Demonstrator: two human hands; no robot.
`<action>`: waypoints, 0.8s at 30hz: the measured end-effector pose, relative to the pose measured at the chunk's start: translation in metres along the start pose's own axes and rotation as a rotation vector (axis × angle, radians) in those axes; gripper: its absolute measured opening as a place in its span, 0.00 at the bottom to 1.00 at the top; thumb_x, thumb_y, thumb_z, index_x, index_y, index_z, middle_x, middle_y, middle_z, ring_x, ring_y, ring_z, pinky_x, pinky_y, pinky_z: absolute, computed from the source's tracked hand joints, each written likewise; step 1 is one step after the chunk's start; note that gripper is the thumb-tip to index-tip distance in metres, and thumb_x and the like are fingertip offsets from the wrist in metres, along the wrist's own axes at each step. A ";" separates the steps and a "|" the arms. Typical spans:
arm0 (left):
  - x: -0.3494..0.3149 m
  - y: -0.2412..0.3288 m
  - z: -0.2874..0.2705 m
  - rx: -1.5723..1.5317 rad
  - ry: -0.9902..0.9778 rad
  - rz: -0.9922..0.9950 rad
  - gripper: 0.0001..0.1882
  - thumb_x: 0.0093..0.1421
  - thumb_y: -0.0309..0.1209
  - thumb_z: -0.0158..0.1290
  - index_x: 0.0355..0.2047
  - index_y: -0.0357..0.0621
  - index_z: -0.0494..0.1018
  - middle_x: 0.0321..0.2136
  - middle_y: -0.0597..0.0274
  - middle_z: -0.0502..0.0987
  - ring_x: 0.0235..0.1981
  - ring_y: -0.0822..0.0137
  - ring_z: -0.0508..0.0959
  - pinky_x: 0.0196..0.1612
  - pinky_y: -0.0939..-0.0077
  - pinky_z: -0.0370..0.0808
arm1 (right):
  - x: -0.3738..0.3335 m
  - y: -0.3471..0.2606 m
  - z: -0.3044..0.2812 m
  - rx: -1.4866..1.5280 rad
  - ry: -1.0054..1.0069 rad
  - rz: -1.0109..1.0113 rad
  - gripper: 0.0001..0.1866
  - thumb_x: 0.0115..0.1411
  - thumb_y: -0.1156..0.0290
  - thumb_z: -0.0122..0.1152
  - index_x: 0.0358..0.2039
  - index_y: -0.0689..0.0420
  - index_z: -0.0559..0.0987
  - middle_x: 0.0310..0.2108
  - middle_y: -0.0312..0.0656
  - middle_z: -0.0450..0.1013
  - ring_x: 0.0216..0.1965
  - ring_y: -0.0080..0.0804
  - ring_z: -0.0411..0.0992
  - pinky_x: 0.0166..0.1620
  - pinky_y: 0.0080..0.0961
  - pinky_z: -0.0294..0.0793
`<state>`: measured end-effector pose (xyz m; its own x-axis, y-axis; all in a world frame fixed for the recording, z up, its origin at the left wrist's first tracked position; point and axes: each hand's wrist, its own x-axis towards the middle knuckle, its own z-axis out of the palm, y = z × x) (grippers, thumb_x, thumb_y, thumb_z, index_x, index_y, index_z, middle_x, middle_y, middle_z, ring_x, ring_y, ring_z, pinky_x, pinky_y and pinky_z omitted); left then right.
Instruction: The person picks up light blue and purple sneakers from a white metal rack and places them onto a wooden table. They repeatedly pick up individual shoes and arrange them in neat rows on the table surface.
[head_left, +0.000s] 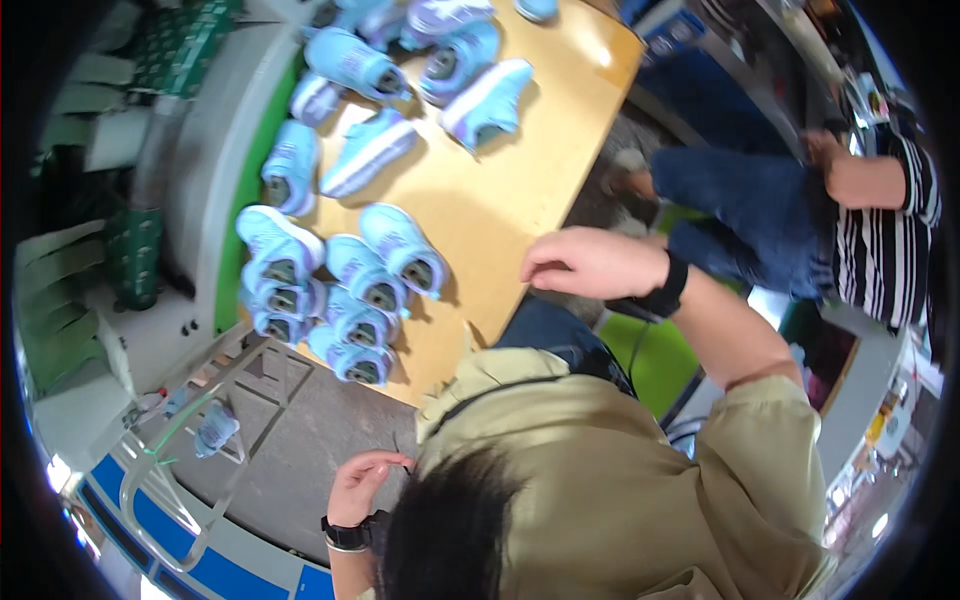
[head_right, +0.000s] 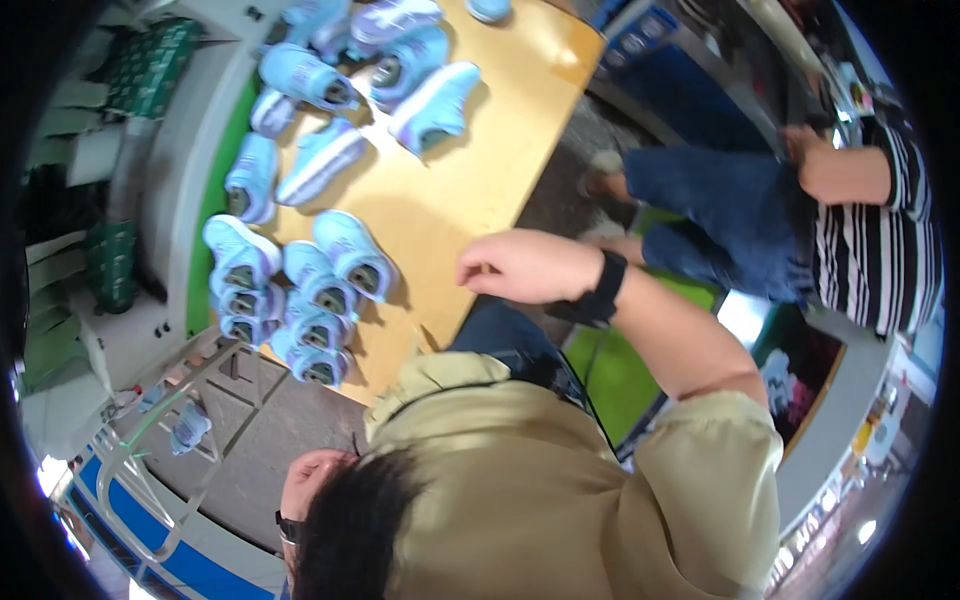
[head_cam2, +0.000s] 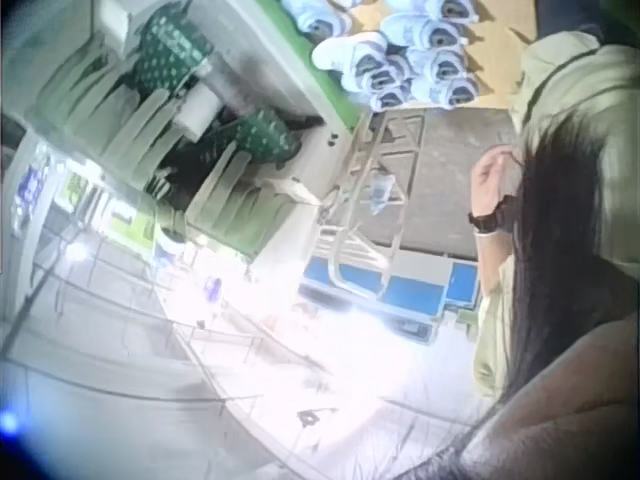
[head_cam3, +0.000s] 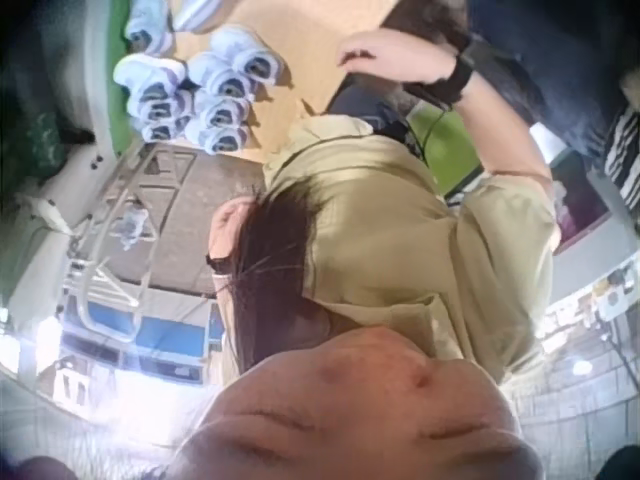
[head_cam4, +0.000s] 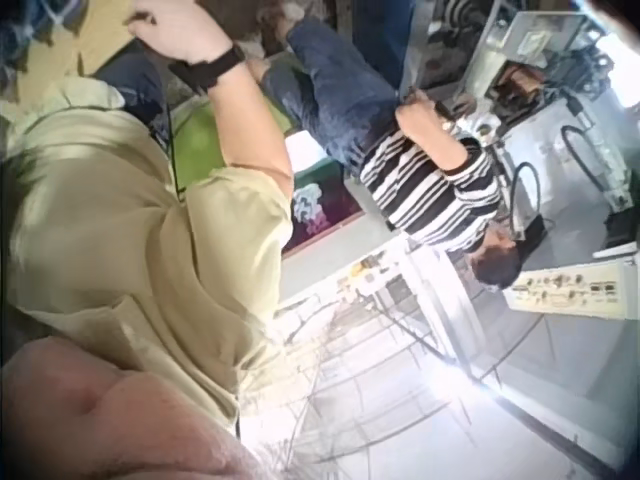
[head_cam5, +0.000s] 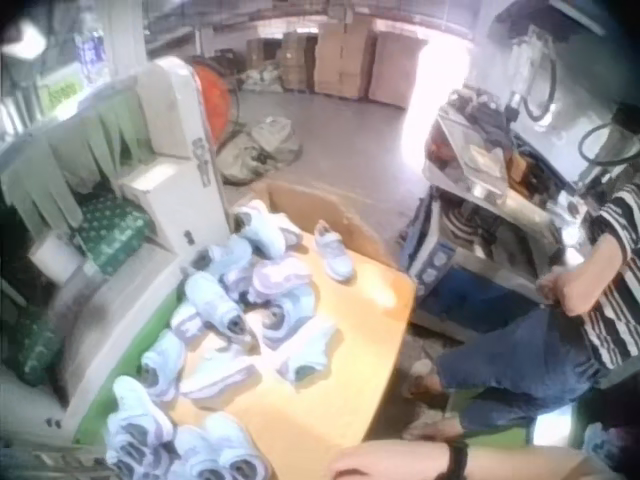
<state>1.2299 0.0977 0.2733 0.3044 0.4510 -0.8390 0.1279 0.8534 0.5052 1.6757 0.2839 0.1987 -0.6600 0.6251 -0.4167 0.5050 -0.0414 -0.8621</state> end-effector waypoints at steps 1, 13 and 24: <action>0.002 0.001 -0.002 0.034 0.083 0.045 0.14 0.69 0.29 0.53 0.51 0.35 0.78 0.48 0.55 0.82 0.51 0.67 0.77 0.56 0.70 0.71 | 0.002 0.003 0.003 -0.045 0.087 0.005 0.11 0.65 0.68 0.58 0.43 0.60 0.80 0.39 0.48 0.79 0.42 0.45 0.77 0.46 0.35 0.76; 0.009 -0.045 -0.019 -0.111 0.540 0.202 0.17 0.69 0.30 0.56 0.56 0.36 0.74 0.48 0.59 0.81 0.49 0.72 0.78 0.54 0.78 0.72 | 0.139 0.052 -0.056 0.682 0.813 0.365 0.41 0.59 0.51 0.72 0.61 0.69 0.69 0.52 0.50 0.74 0.52 0.35 0.72 0.56 0.32 0.72; -0.079 -0.132 -0.021 -0.116 0.978 0.163 0.18 0.69 0.31 0.55 0.56 0.39 0.74 0.46 0.59 0.82 0.48 0.70 0.79 0.52 0.74 0.75 | 0.120 0.073 0.008 -0.090 0.755 0.120 0.32 0.61 0.57 0.72 0.55 0.66 0.70 0.51 0.48 0.72 0.53 0.39 0.70 0.57 0.34 0.69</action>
<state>1.1696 -0.0452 0.2685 -0.6082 0.5369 -0.5847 0.0452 0.7588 0.6498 1.6284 0.3493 0.0837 -0.0560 0.9842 -0.1682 0.6137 -0.0990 -0.7833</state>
